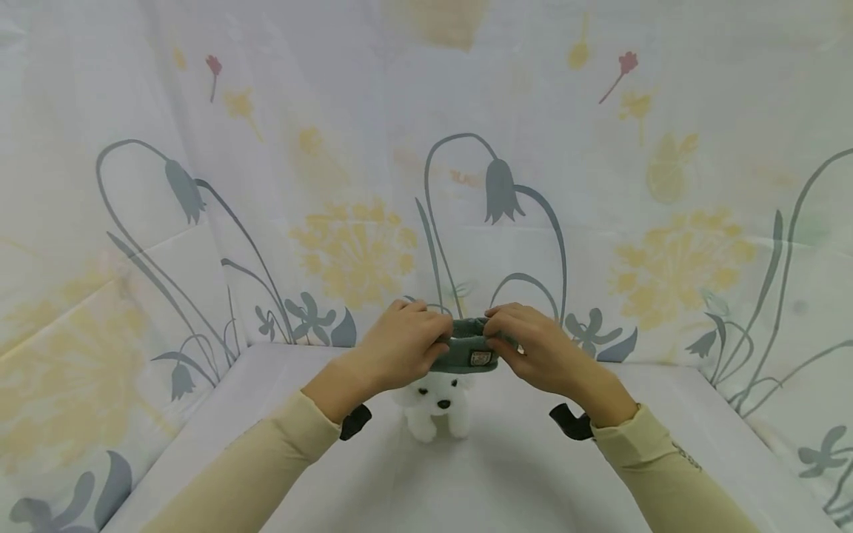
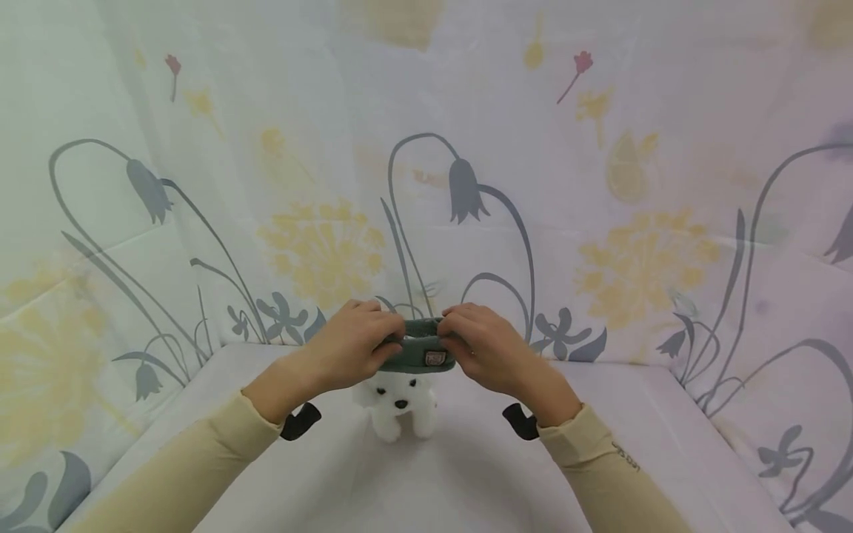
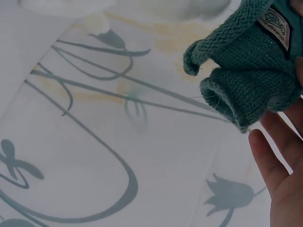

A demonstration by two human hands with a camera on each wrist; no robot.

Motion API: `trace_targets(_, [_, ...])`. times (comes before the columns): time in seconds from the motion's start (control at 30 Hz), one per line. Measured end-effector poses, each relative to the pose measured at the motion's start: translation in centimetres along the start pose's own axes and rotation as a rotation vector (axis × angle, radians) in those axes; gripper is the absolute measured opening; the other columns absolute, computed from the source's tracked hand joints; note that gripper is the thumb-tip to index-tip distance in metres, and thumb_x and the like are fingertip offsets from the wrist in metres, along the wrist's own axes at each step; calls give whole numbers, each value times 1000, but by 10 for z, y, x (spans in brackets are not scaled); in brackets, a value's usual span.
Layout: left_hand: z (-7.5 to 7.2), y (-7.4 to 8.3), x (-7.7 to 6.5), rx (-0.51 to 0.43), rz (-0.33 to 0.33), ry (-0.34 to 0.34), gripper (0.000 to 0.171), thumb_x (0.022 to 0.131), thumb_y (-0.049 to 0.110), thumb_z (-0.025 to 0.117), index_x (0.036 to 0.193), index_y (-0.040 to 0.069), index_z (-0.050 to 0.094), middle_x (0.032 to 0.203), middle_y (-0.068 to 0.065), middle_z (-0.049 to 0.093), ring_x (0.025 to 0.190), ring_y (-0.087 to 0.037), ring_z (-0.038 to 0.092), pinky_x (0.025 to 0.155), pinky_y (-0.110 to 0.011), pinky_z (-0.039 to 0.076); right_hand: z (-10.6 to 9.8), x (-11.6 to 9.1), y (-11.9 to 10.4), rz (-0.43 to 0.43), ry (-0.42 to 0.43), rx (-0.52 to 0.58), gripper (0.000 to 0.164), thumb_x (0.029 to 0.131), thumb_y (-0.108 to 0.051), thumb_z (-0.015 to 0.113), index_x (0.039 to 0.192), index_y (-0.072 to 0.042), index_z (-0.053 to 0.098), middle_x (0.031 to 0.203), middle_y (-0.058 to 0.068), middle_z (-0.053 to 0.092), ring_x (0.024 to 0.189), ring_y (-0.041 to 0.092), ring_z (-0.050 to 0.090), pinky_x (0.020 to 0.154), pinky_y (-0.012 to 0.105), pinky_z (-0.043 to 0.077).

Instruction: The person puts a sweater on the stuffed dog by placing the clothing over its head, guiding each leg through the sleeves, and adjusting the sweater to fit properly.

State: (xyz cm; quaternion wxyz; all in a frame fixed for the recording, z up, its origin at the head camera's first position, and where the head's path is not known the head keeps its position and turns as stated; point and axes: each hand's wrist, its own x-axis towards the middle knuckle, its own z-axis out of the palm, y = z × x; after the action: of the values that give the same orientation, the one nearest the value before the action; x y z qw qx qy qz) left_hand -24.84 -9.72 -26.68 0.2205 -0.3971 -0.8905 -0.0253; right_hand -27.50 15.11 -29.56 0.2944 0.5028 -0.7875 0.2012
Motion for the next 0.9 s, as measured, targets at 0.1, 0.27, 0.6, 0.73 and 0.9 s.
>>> trace_targets(0.1, [4,-12,-3,18,24,32,11,91,24,66,90,20,55,84,10,59,80,-14,47,84,-39,40,9,7,3,-2,3,-3,15,86,-5,70,95,-12,60,103,3,64,111,24,58,94,36,44])
trace_targets(0.27, [15,-29,-9,-29,23,94,10,90,22,66,90,19,56,86,8,62,83,-16,49,83,-40,40,22,16,5,-11,0,-48,15,85,-5,70,95,-11,61,102,4,65,110,24,59,93,38,45])
trace_targets(0.6, [41,-42,-19,-68,-24,139,9,90,25,64,93,18,61,87,7,61,80,-15,48,84,-40,40,42,18,8,41,-67,7,12,89,-6,66,97,-11,59,97,-2,62,88,12,56,79,32,47])
trace_targets(0.73, [47,-43,-22,-133,-45,132,13,90,26,65,96,16,61,89,6,61,80,-14,53,84,-40,43,47,16,7,115,-124,45,10,93,-16,62,102,-13,59,94,-5,59,82,10,52,75,31,46])
trace_targets(0.9, [56,-43,-28,-239,-58,129,15,91,27,63,99,15,59,89,6,57,76,-9,53,72,-30,47,52,8,6,230,-212,71,34,92,-43,61,112,-16,59,102,-7,59,91,10,53,82,34,46])
